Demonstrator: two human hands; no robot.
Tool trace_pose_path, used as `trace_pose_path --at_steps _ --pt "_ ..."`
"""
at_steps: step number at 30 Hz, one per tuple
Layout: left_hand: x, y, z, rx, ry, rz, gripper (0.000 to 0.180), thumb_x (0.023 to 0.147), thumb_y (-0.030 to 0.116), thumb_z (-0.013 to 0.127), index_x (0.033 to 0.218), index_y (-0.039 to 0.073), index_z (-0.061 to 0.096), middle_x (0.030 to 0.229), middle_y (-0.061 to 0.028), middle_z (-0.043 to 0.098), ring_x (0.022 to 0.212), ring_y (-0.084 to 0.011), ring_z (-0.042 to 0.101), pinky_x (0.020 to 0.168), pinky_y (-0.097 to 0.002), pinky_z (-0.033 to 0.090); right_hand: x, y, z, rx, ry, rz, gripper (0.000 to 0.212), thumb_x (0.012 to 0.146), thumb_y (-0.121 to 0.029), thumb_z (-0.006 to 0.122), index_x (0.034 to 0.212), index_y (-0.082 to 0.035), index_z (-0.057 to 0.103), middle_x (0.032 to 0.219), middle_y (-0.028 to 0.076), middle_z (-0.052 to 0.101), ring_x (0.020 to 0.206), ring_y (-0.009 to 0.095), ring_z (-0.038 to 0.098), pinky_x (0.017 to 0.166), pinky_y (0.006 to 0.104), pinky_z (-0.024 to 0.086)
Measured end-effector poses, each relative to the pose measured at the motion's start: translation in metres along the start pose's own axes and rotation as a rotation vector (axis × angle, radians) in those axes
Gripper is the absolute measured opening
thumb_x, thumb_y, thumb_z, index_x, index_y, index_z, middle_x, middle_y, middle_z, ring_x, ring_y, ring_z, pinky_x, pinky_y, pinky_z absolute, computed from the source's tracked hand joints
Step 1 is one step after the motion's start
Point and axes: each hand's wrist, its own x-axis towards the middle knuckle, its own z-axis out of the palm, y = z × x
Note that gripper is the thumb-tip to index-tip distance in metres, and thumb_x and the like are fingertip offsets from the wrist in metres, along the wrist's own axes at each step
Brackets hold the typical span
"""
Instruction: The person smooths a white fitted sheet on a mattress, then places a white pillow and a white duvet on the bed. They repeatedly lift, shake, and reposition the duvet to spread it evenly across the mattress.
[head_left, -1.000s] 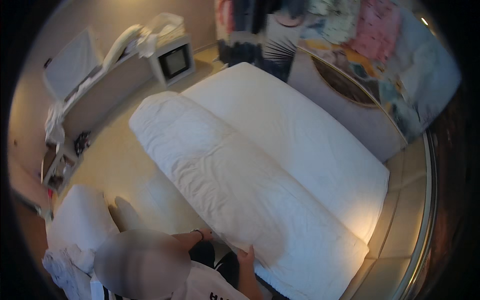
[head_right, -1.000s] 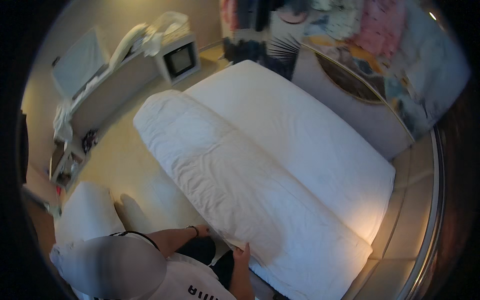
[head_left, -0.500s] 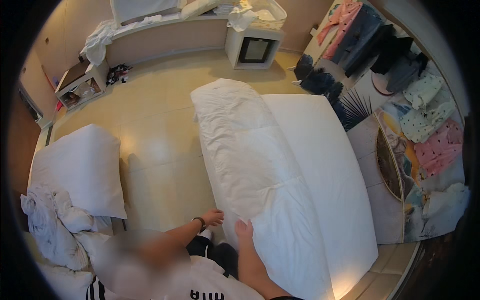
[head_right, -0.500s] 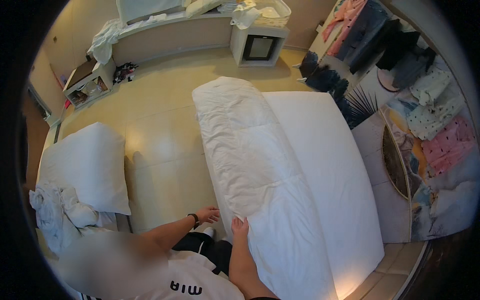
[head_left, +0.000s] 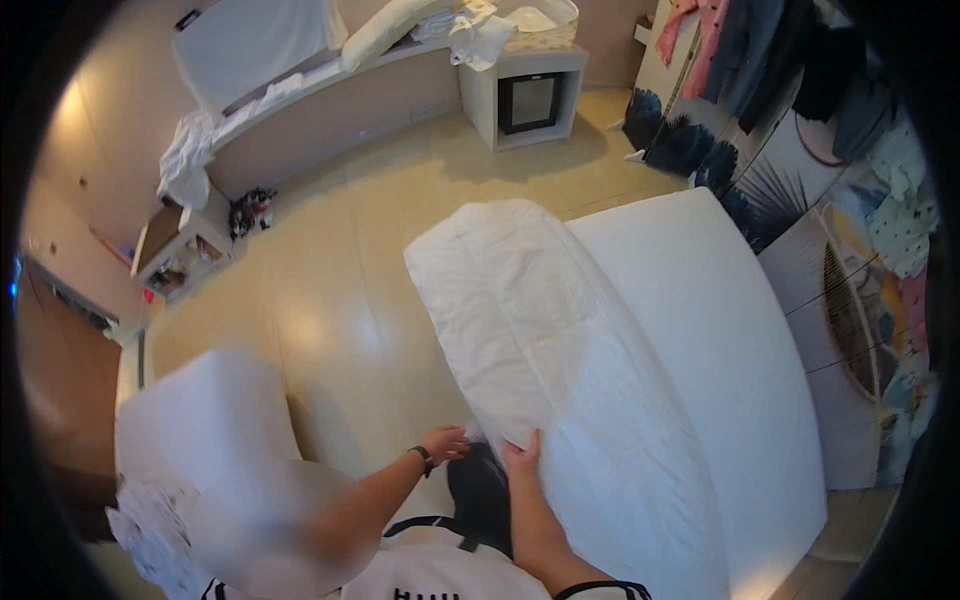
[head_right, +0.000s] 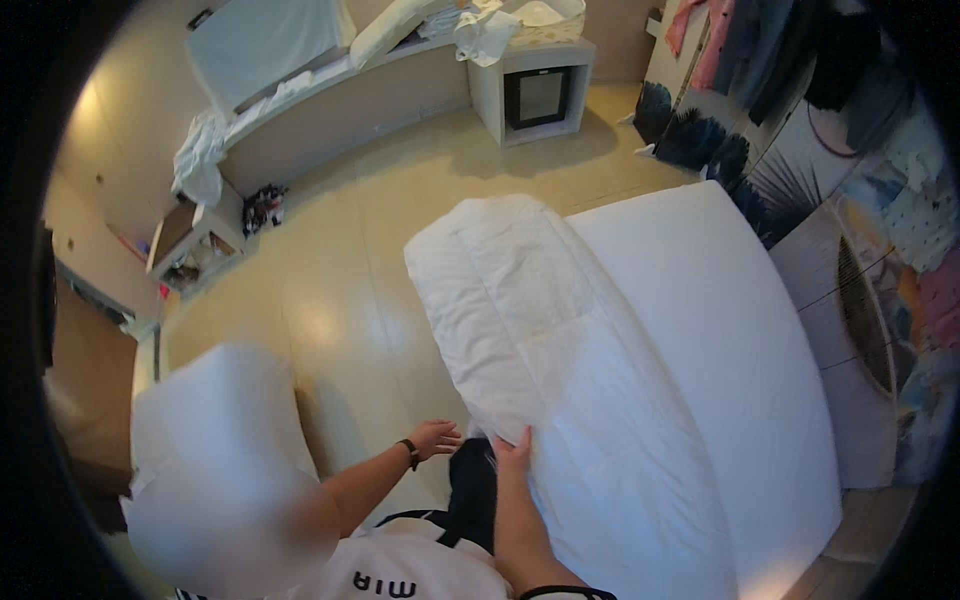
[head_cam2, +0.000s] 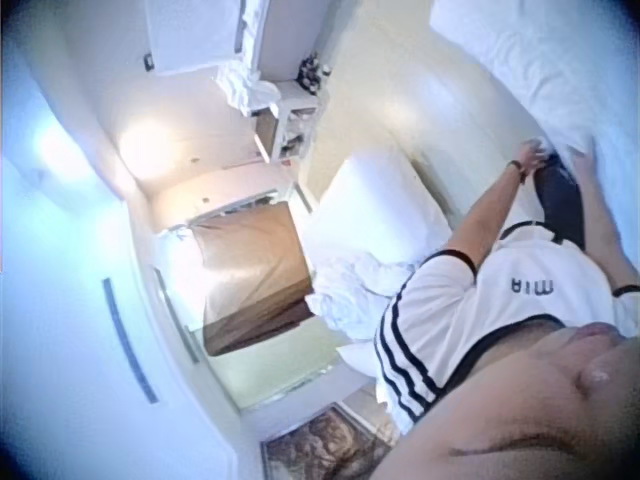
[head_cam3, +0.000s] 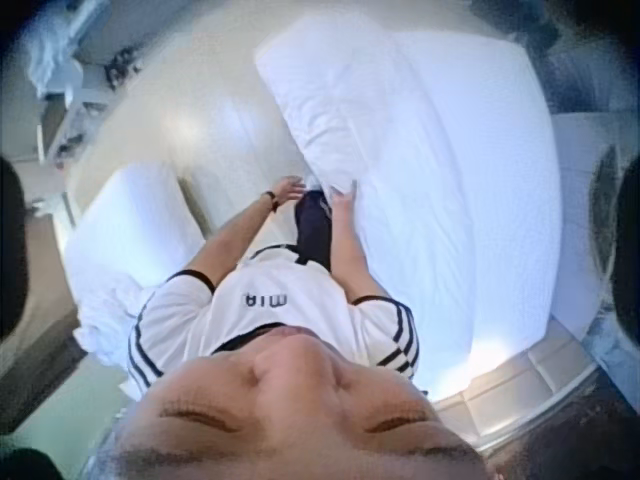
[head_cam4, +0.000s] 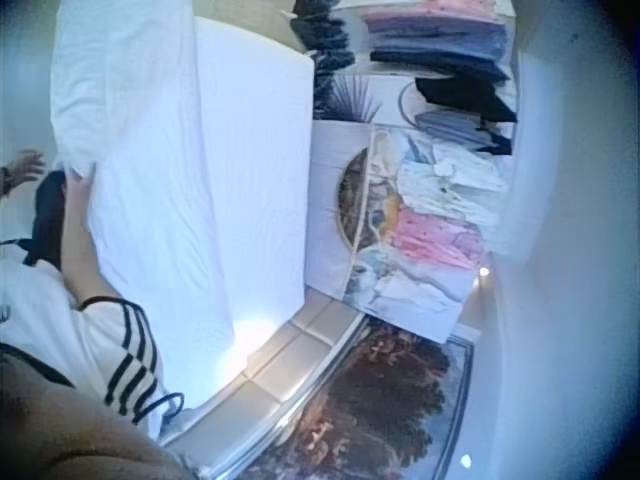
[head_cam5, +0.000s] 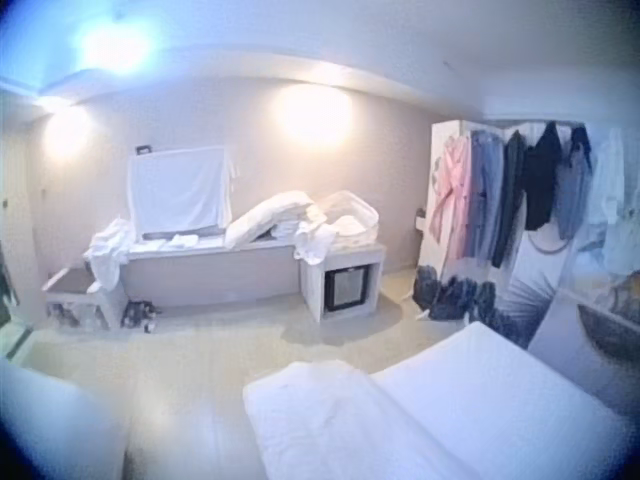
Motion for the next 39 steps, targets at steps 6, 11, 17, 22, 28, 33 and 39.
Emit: trace_pose_path --at_steps 6,11,17,22,28,33,39 --pt "0.086 0.117 -0.041 0.222 0.192 -0.061 0.072 0.076 0.044 0.063 0.130 0.010 0.030 0.129 -0.0118 0.039 0.111 -0.0278 0.043 0.084 -0.0467 0.039 0.007 -0.027 0.096 0.429 0.363 0.263 0.034 0.083 -0.028 0.051 0.110 -0.006 0.052 0.109 0.010 0.057 0.103 0.027 0.053 0.085 0.0453 0.043" --pt "0.136 0.203 -0.061 -0.001 0.323 -0.024 0.084 0.075 0.052 0.061 0.135 0.010 0.021 0.133 -0.0140 0.032 0.115 -0.0327 0.037 0.094 -0.0507 0.029 -0.004 -0.077 0.112 0.390 0.391 0.221 0.028 0.080 -0.025 0.051 0.098 -0.005 0.057 0.094 0.007 0.063 0.085 0.022 0.061 0.069 0.0358 0.051" --pt "0.182 0.298 -0.072 -0.688 -0.004 0.118 0.066 0.079 0.046 0.059 0.126 0.005 0.038 0.129 -0.0127 0.041 0.117 -0.0301 0.041 0.098 -0.0464 0.032 -0.009 -0.134 0.154 0.531 0.356 -0.111 0.030 0.078 -0.024 0.051 0.100 -0.004 0.057 0.098 0.008 0.062 0.089 0.023 0.060 0.074 0.0370 0.051" --pt "0.214 0.384 -0.052 -0.837 -0.215 0.109 0.043 0.085 0.030 0.057 0.117 0.003 0.047 0.117 -0.0126 0.053 0.109 -0.0282 0.049 0.097 -0.0446 0.036 0.008 -0.111 0.231 0.546 0.314 -0.356 0.043 0.076 -0.028 0.054 0.113 -0.006 0.050 0.112 0.012 0.055 0.103 0.029 0.053 0.086 0.0442 0.043" --pt "0.185 0.426 0.010 -0.425 -0.341 -0.037 0.037 0.080 0.012 0.063 0.114 0.005 0.050 0.110 -0.0078 0.057 0.100 -0.0226 0.055 0.088 -0.0377 0.045 0.089 0.007 0.317 0.871 0.288 0.026 0.047 0.079 -0.036 0.056 0.117 -0.010 0.045 0.119 0.012 0.046 0.108 0.033 0.044 0.088 0.0541 0.036" --pt "0.149 0.464 0.010 -0.122 -0.470 -0.124 0.041 0.078 0.012 0.065 0.116 0.005 0.048 0.112 -0.0086 0.056 0.100 -0.0227 0.056 0.084 -0.0381 0.046 0.120 0.045 0.425 0.447 0.242 -0.091 0.042 0.081 -0.030 0.052 0.115 -0.006 0.048 0.112 0.014 0.054 0.101 0.028 0.051 0.089 0.0469 0.039" --pt "0.183 0.500 -0.026 -0.030 -0.364 -0.118 0.035 0.076 0.015 0.065 0.107 0.004 0.052 0.101 -0.0102 0.059 0.092 -0.0259 0.059 0.079 -0.0396 0.048 0.118 0.035 0.406 -0.842 0.325 -0.192 0.031 0.082 -0.014 0.050 0.111 0.000 0.050 0.110 0.015 0.055 0.101 0.025 0.054 0.088 0.0341 0.042"
